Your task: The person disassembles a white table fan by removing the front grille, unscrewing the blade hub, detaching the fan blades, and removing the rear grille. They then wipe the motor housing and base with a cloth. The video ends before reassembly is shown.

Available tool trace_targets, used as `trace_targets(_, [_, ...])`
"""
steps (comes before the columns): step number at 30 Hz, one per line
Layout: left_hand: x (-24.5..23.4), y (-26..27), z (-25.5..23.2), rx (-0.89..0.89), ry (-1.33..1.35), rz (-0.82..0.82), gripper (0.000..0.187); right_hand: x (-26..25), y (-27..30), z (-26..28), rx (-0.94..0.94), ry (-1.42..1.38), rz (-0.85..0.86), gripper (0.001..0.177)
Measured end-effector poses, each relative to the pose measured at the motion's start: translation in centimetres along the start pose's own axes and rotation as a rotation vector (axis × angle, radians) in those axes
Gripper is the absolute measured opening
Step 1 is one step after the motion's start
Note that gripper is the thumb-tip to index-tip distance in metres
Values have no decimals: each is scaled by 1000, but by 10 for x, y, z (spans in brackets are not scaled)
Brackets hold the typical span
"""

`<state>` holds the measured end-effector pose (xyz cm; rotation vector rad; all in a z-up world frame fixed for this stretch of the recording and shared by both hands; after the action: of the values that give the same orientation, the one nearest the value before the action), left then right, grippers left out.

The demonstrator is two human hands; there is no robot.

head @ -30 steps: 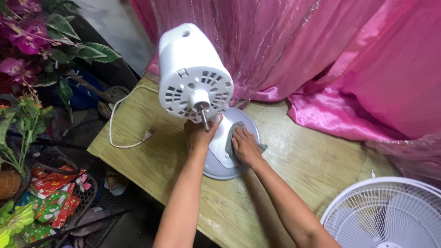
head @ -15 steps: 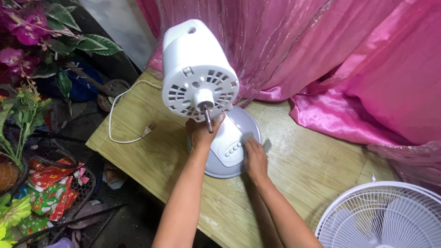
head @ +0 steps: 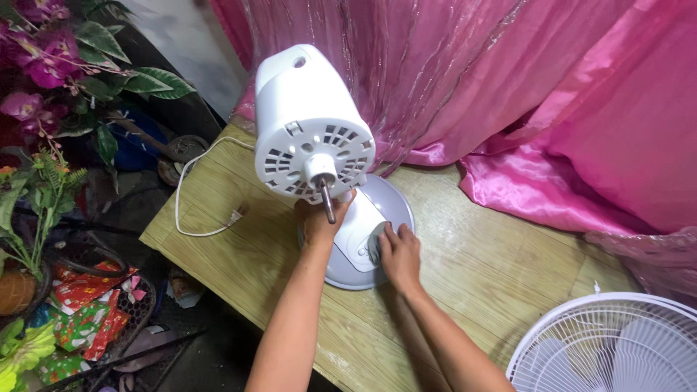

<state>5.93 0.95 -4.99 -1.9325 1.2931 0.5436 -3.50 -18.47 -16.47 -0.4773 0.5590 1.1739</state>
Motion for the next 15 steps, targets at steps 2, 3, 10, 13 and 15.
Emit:
trace_targets(2, [7,2,7,-15,-35,20,57,25,-7,11,-190,108,-79,43])
trace_targets(3, [11,2,11,-15,-66,25,59,34,-18,15,-258,84,-125,44])
trace_targets(10, [49,9,38,-3,-42,350,63,44,-98,42,-337,50,-134,36])
trace_targets(13, [45,16,12,64,500,288,69,15,-93,19,-29,237,-115,39])
trace_targets(15, [43,30,9,11,140,356,61,-13,-79,-14,165,221,-36,44])
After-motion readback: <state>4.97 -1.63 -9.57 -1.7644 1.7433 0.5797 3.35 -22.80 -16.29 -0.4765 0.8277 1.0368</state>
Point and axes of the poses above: each hand's wrist, its own y-axis away from the middle knuckle, its own x-axis out of the palm, z = x × y, the point moved 7 cm from there along -y, towards the middle knuckle, and after that the axes turned 5 degrees about -z, right-handed, at the moved point
